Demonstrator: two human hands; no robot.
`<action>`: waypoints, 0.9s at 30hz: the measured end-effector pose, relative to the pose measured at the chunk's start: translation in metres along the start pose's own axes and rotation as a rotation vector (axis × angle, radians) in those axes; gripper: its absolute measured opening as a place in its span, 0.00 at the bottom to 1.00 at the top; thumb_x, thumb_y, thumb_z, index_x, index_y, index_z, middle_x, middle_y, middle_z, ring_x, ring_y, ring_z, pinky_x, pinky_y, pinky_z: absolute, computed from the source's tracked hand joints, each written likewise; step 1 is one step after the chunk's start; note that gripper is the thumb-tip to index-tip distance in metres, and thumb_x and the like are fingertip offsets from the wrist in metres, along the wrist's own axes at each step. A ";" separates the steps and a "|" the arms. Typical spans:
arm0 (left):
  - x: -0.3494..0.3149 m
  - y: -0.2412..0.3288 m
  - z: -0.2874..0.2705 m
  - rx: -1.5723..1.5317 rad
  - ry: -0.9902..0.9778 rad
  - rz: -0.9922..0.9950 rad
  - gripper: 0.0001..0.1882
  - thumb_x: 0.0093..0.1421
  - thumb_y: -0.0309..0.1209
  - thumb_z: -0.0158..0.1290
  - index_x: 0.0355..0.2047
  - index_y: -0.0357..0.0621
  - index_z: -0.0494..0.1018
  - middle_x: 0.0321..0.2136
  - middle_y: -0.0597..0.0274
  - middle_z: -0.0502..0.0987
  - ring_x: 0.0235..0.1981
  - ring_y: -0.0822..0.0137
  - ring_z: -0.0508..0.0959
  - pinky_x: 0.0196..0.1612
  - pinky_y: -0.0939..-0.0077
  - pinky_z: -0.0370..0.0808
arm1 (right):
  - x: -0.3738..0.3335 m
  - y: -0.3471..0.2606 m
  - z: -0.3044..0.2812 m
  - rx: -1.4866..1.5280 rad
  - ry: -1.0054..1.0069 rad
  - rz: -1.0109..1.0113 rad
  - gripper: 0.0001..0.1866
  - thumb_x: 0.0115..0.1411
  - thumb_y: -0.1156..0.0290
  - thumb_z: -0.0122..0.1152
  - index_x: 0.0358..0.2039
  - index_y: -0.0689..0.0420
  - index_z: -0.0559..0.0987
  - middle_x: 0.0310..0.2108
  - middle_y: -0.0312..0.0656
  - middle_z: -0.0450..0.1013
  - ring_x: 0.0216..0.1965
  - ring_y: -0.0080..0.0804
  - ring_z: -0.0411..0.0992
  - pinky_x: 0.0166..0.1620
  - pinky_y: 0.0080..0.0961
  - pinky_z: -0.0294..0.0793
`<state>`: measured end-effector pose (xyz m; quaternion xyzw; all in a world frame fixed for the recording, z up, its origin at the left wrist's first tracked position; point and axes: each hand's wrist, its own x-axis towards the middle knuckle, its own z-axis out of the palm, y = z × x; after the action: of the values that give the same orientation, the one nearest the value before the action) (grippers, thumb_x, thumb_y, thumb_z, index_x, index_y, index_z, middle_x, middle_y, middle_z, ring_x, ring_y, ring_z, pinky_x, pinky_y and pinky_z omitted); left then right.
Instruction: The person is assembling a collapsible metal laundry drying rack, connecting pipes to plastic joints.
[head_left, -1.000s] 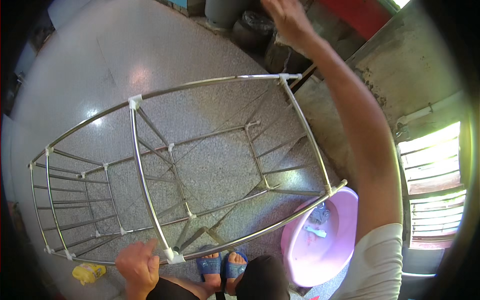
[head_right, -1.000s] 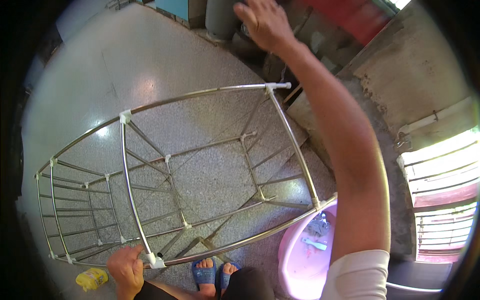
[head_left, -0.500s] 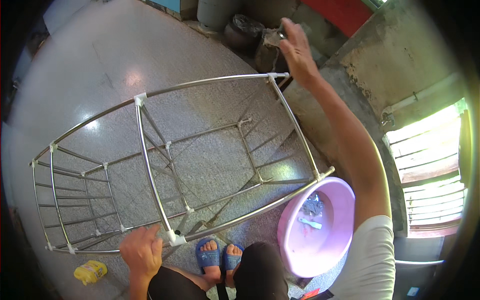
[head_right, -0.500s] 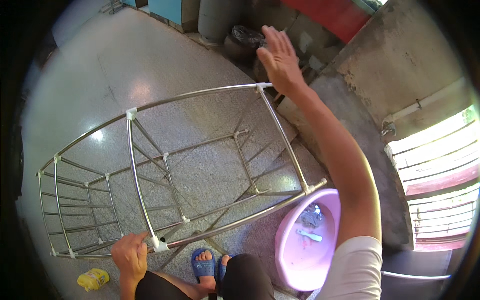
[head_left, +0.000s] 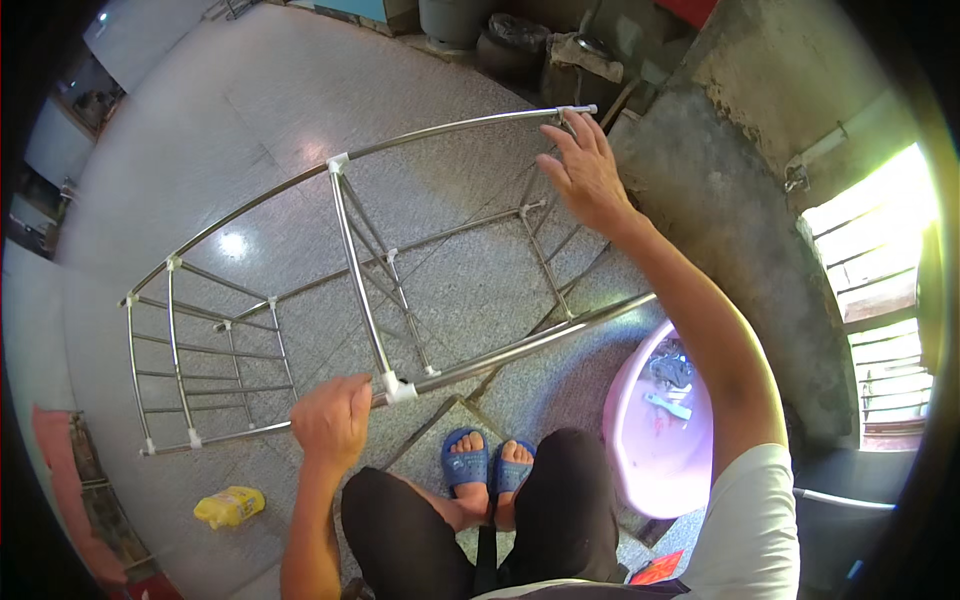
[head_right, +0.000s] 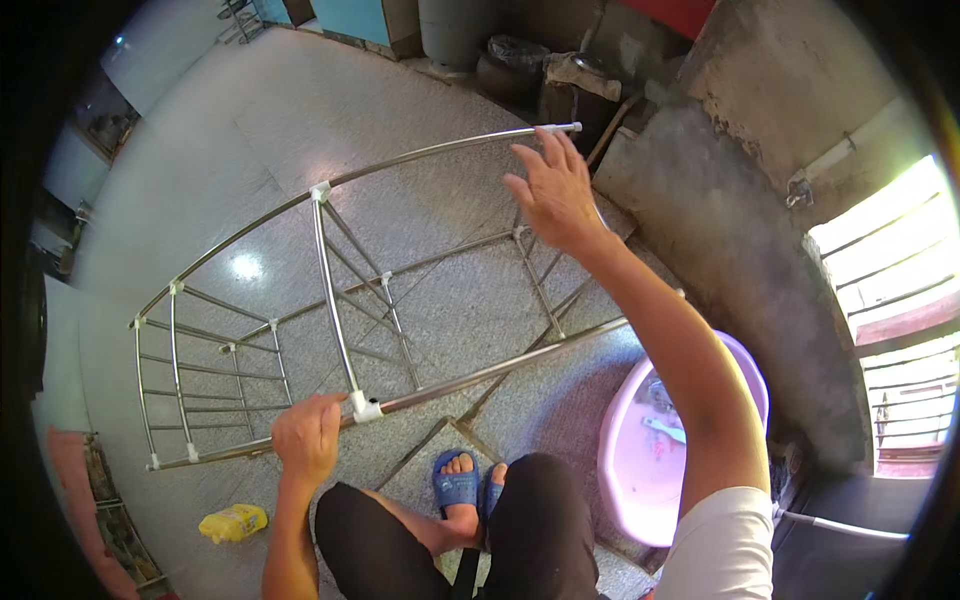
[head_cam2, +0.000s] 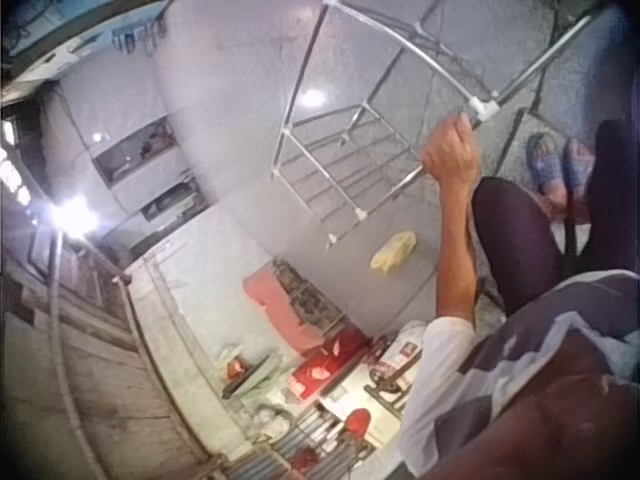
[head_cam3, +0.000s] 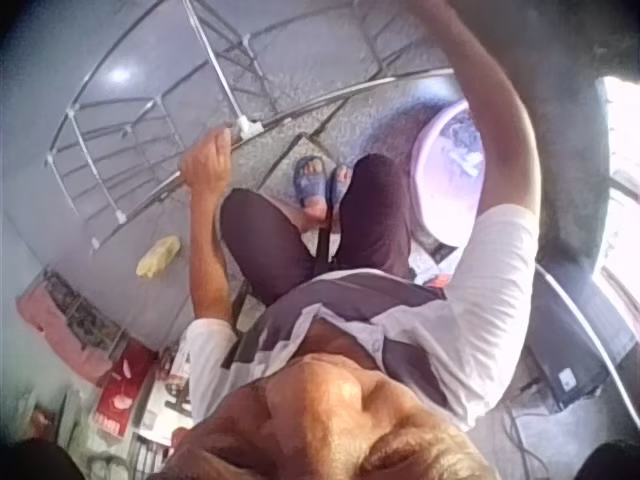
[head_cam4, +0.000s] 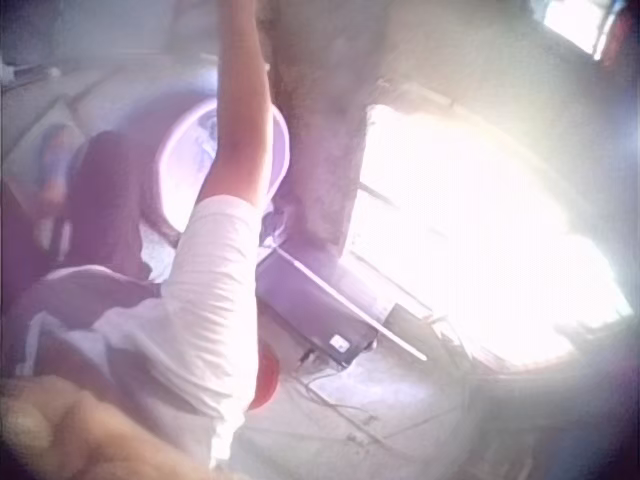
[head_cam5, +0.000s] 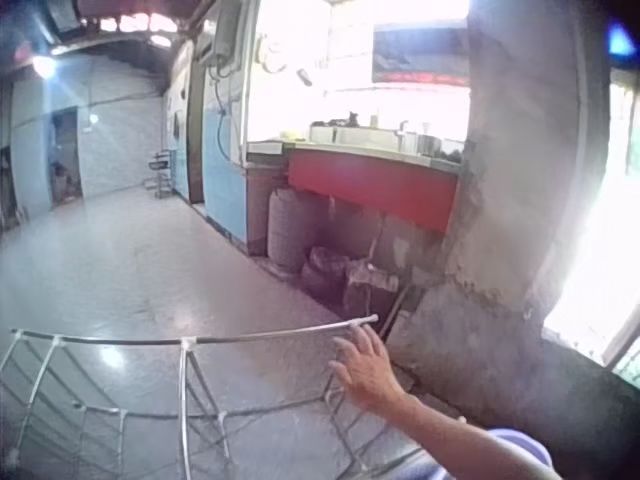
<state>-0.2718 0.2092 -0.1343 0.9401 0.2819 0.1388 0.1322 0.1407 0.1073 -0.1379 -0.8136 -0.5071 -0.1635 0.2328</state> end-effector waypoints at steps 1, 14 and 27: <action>-0.001 0.000 -0.001 0.006 -0.007 -0.018 0.12 0.58 0.39 0.46 0.31 0.49 0.77 0.22 0.59 0.74 0.25 0.53 0.75 0.28 0.59 0.69 | -0.004 -0.025 -0.010 0.187 0.058 0.021 0.21 0.62 0.58 0.50 0.52 0.55 0.70 0.60 0.54 0.56 0.62 0.54 0.50 0.63 0.45 0.48; 0.009 -0.024 0.007 -0.136 -0.057 -0.071 0.19 0.63 0.45 0.41 0.35 0.44 0.76 0.32 0.52 0.78 0.36 0.49 0.76 0.38 0.58 0.72 | -0.091 -0.179 -0.070 0.839 -0.143 0.181 0.12 0.60 0.70 0.47 0.34 0.62 0.78 0.25 0.44 0.75 0.30 0.34 0.75 0.36 0.27 0.72; -0.027 -0.064 -0.032 -0.091 -0.027 -0.171 0.18 0.62 0.43 0.45 0.23 0.42 0.74 0.20 0.52 0.75 0.24 0.48 0.75 0.29 0.57 0.70 | -0.253 -0.154 0.181 0.455 -0.783 0.161 0.11 0.55 0.70 0.50 0.35 0.59 0.78 0.31 0.50 0.76 0.34 0.51 0.74 0.39 0.39 0.73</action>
<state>-0.3362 0.2512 -0.1309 0.9075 0.3525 0.1271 0.1898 -0.1026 0.0746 -0.3841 -0.7791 -0.5149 0.2905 0.2083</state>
